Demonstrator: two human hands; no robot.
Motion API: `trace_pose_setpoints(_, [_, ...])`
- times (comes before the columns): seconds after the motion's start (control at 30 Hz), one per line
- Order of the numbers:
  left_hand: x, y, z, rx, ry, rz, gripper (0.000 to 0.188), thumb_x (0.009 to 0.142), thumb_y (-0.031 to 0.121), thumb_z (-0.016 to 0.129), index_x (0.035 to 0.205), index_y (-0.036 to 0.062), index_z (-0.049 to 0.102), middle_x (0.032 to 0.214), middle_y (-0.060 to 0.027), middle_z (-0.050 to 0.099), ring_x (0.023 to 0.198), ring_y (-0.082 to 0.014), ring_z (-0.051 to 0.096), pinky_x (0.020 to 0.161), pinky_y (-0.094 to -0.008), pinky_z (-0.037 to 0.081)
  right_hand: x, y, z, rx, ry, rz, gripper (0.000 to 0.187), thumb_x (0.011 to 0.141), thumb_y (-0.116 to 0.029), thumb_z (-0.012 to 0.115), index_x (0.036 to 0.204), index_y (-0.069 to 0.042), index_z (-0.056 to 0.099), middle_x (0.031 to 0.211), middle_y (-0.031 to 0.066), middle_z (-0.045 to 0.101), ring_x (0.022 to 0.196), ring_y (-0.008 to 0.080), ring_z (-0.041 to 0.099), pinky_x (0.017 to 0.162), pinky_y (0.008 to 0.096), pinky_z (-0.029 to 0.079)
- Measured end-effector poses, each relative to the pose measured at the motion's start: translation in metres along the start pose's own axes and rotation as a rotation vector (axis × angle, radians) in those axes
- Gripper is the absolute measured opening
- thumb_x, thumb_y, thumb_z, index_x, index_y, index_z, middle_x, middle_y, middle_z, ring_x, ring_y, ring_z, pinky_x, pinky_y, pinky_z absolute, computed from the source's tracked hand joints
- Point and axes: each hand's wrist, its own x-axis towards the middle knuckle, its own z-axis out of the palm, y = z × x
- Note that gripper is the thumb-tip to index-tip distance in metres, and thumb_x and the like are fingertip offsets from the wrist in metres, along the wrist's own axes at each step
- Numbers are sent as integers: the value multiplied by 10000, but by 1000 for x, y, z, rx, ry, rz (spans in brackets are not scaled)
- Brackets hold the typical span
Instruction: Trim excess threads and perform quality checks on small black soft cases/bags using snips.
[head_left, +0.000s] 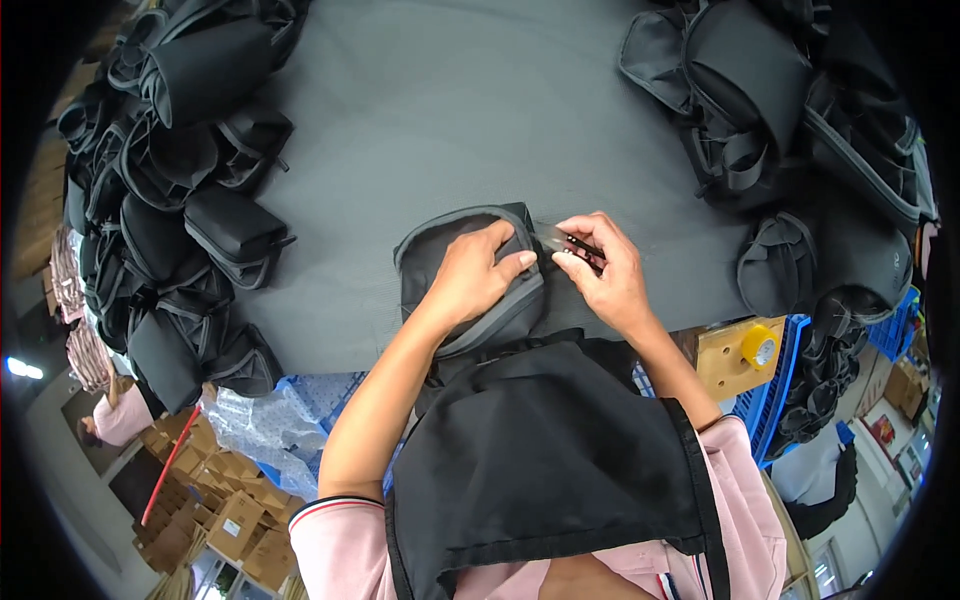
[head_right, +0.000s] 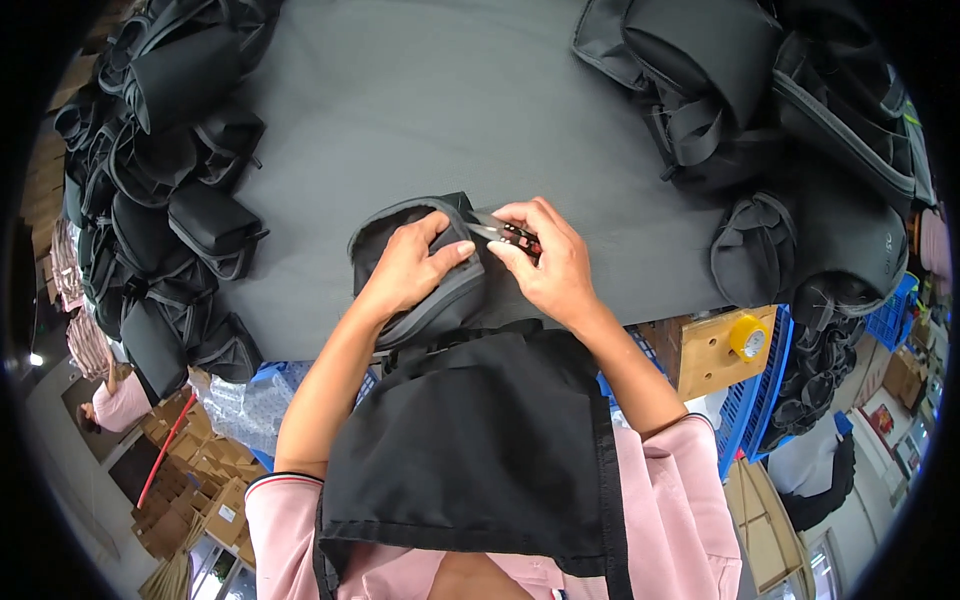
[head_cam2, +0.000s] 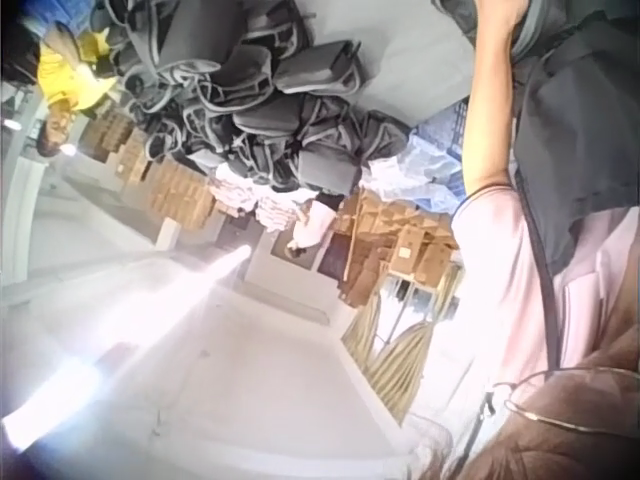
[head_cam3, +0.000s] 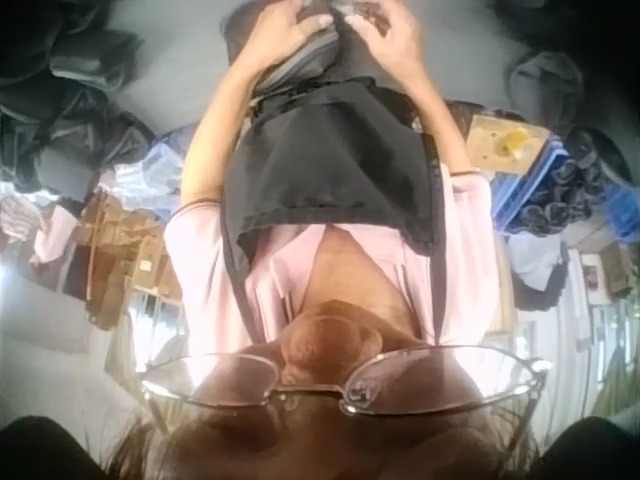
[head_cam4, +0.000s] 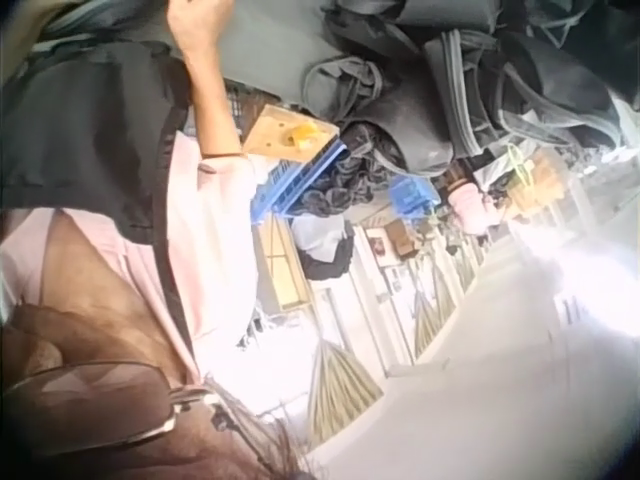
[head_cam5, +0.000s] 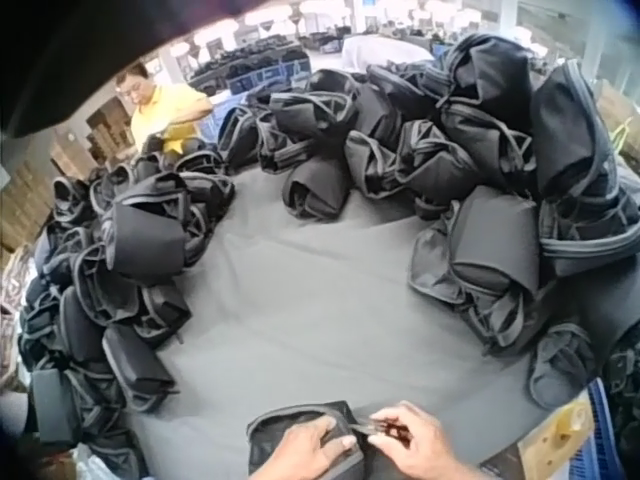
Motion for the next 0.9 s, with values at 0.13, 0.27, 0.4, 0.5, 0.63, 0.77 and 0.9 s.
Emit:
trace_pose_setpoints(0.13, [-12, -3, -10, -303, -73, 11, 294, 818, 226, 650, 918, -32, 552, 799, -85, 591, 761, -131, 517, 713, -314, 431, 10, -6, -4, -9, -154, -78, 207, 735, -51, 668, 928, -29, 598, 806, 39, 558, 661, 141, 549, 596, 254, 446])
trace_pose_setpoints(0.27, [-20, 3, -12, -458, -120, -39, 275, 829, 208, 641, 945, -27, 561, 863, -53, 595, 818, -110, 514, 749, -294, 430, 19, -18, -6, -33, -231, -173, 206, 724, -61, 674, 919, -41, 612, 804, 41, 567, 644, 155, 551, 585, 263, 446])
trace_pose_setpoints(0.4, [-24, 7, -12, -473, -148, -88, 277, 824, 203, 652, 969, -16, 566, 856, -41, 597, 812, -105, 515, 757, -279, 432, 22, -21, -10, -204, -232, -301, 209, 704, -66, 685, 904, -47, 625, 782, 52, 580, 640, 177, 561, 581, 288, 451])
trace_pose_setpoints(0.5, [-26, 5, -10, -468, -139, -85, 275, 821, 204, 659, 968, -13, 574, 857, -39, 601, 817, -101, 518, 759, -276, 432, 21, -21, -13, -358, -191, -482, 204, 688, -67, 692, 885, -53, 639, 764, 61, 593, 636, 197, 569, 585, 312, 455])
trace_pose_setpoints(0.63, [-31, 4, -7, -522, -85, -8, 267, 833, 214, 649, 966, -9, 584, 860, -37, 604, 820, -91, 515, 761, -267, 432, 9, -21, -12, -181, -94, -428, 199, 707, 32, 650, 901, -13, 636, 789, 85, 614, 648, 153, 554, 584, 254, 436])
trace_pose_setpoints(0.77, [-33, 8, -8, -533, -91, -40, 284, 853, 242, 633, 974, -10, 589, 865, -30, 603, 814, -82, 507, 745, -256, 432, 2, -23, -3, -22, -143, -147, 187, 721, 55, 638, 902, 6, 638, 790, 81, 606, 657, 134, 546, 592, 238, 436])
trace_pose_setpoints(0.9, [-37, -5, -2, -559, 20, -38, 275, 873, 256, 615, 890, -5, 533, 809, -14, 572, 804, -75, 494, 728, -242, 431, -13, -31, -14, -76, -82, -217, 183, 714, 0, 657, 895, -10, 632, 760, 86, 594, 616, 169, 561, 582, 284, 458])
